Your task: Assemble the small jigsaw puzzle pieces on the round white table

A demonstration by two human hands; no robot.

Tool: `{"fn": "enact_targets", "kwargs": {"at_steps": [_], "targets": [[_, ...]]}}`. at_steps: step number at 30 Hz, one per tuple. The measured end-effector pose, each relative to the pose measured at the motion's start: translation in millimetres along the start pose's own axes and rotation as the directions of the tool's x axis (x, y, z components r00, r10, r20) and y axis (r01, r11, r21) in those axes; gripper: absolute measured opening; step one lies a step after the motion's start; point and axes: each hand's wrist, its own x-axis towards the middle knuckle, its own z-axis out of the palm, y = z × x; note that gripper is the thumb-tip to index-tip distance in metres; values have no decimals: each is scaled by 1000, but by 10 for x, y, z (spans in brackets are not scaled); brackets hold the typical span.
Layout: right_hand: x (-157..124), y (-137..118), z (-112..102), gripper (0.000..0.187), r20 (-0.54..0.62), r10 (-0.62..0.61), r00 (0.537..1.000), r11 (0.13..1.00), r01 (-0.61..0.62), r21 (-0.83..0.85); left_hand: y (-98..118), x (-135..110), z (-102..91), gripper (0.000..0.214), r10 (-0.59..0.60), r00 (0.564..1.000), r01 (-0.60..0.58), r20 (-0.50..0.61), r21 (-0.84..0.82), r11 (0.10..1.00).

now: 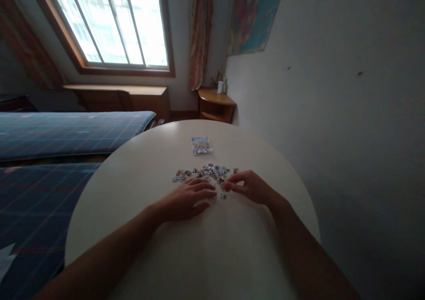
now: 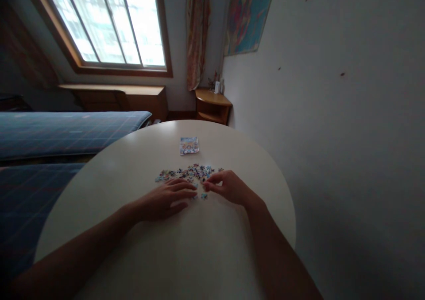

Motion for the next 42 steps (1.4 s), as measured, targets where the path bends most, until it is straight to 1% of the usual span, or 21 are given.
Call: {"fn": "enact_targets", "kwargs": {"at_steps": [4,6,8,10,13,16,22,26,31,35,39,42], "targets": [[-28,13,-17,18,140,93,986,995,-97,24,56,18,29,47,49,997,-49,59,4,999],[-34,12,-9,20,210,138,968,986,-156,68,68,24,31,49,50,994,-51,93,8,999],[-42,6,-3,25,237,176,955,975,-203,94,76,32,25,51,40,992,-42,120,15,999],[-53,-1,1,28,241,192,951,972,-218,86,85,39,17,53,29,991,-31,127,17,999],[-69,-7,12,20,251,180,951,978,-200,56,96,47,12,57,16,991,-18,132,11,1000],[-77,0,37,18,253,172,952,981,-188,42,108,54,12,57,16,989,-18,144,11,1000],[-68,-19,91,18,222,179,958,983,-186,7,138,69,-7,56,28,993,-24,114,-41,999],[-61,-60,102,17,209,190,959,982,-186,-40,156,73,-22,58,27,992,-22,125,-37,999],[-64,-76,87,15,203,178,963,982,-162,-92,167,68,-27,57,44,988,-43,145,-12,999],[-76,-27,41,16,214,173,961,983,-157,-90,159,60,-19,56,45,990,-47,133,12,999],[-86,26,6,16,195,180,964,983,-166,-84,157,61,-20,55,40,988,-45,147,32,998],[-84,18,4,15,185,154,971,984,-134,-118,176,66,-25,56,36,988,-43,148,47,998]]}}
